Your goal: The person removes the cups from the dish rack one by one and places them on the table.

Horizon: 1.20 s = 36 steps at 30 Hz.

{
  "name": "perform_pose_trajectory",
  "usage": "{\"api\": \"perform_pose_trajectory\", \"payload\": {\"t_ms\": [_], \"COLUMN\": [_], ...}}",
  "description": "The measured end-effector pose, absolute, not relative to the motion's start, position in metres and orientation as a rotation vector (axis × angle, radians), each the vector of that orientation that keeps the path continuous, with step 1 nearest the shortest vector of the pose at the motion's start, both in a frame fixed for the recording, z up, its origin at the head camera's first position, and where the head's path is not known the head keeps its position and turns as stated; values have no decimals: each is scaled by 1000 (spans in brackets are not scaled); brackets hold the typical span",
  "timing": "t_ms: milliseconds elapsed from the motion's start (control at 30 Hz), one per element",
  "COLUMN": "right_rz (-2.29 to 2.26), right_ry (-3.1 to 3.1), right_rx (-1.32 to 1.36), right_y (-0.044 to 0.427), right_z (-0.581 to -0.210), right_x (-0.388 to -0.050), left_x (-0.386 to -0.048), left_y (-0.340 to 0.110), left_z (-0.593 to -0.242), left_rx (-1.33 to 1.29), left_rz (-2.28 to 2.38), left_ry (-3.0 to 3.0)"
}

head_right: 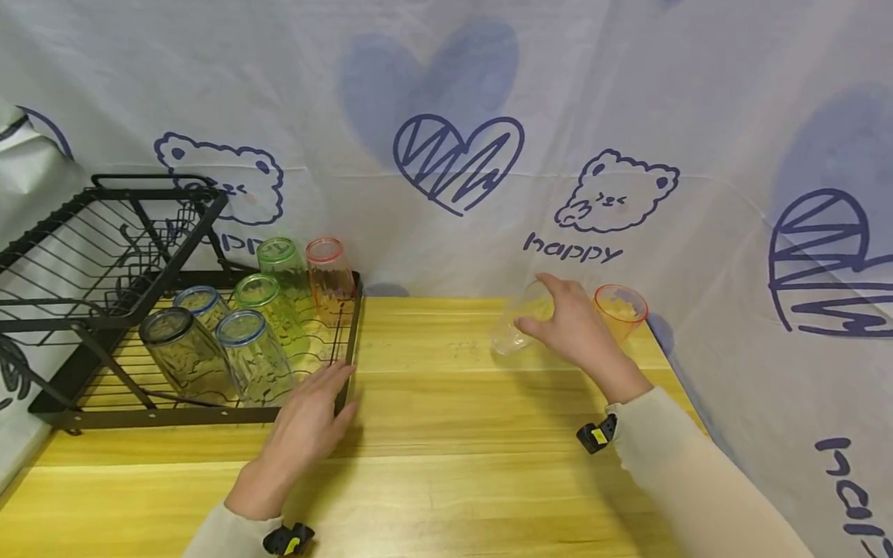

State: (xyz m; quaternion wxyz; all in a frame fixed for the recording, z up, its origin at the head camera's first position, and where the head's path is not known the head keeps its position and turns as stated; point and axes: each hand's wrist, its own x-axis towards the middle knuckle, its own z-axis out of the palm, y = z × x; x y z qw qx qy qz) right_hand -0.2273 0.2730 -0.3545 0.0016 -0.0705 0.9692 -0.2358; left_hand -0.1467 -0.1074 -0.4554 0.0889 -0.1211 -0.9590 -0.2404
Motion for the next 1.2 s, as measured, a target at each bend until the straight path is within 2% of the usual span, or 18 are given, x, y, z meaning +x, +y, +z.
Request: {"api": "perform_pose_trajectory", "payload": {"t_ms": [433, 1200], "right_rz": [-514, -332], "right_ry": [3021, 3041], "right_rx": [-24, -66], "right_y": [288, 290], "right_z": [-364, -373], "right_x": [-249, -261], "left_x": [-148, -147], "left_y": [-107, -108], "left_z": [-457, -458], "left_rx": [-400, -422], "left_rz": [-672, -652], "left_ry": [-2809, -2787]}}
